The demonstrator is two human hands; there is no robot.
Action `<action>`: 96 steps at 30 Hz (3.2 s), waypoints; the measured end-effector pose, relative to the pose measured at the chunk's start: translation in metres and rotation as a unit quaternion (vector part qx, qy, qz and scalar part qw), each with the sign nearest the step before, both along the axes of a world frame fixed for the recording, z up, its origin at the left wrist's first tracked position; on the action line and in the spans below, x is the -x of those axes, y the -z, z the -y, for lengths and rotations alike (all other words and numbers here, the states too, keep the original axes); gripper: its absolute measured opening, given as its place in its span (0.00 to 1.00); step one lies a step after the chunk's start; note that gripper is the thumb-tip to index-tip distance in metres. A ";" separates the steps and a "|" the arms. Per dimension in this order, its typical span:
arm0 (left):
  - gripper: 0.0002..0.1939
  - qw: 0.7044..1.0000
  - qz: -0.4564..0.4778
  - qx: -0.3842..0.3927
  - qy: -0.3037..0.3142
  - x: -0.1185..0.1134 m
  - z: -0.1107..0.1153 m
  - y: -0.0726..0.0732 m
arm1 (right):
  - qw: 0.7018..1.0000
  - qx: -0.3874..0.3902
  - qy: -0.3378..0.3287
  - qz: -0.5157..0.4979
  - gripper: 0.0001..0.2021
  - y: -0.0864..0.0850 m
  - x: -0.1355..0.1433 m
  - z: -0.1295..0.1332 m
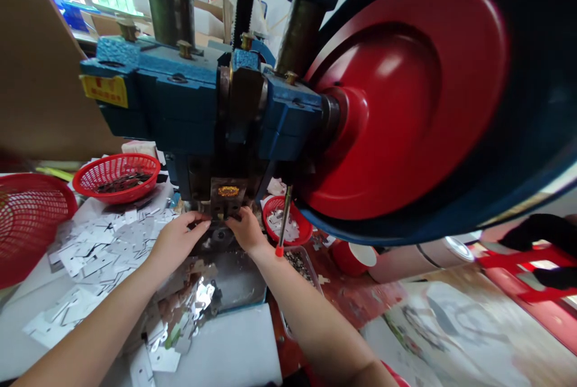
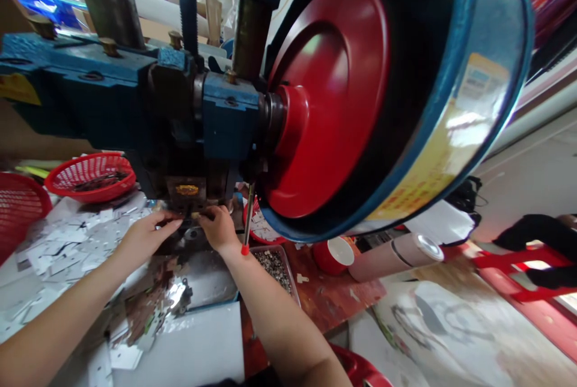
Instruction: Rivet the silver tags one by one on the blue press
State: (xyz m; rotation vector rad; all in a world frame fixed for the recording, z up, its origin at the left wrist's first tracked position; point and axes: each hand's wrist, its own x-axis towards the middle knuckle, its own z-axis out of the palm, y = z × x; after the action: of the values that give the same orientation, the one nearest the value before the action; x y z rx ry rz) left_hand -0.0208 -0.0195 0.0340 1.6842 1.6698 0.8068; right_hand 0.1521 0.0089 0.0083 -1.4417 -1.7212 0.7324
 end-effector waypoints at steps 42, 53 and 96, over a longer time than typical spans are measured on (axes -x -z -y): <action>0.15 0.992 -0.015 -0.108 0.063 -0.005 -0.028 0.037 | 0.919 -0.137 -0.100 0.357 0.14 -0.027 -0.013 0.036; 0.13 0.985 -0.036 -0.142 0.094 -0.008 -0.021 0.029 | 0.915 -0.140 -0.097 0.366 0.16 -0.025 -0.015 0.042; 0.17 0.992 -0.042 -0.093 -0.079 0.061 0.065 0.024 | 0.988 -0.011 0.047 -0.146 0.18 -0.015 -0.087 0.100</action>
State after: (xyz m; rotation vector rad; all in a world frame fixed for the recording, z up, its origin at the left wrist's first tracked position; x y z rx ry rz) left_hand -0.0823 -0.0847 0.0103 1.7480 1.8518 1.0066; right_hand 0.2389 -0.0909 0.0232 -1.3178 -1.4240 0.8270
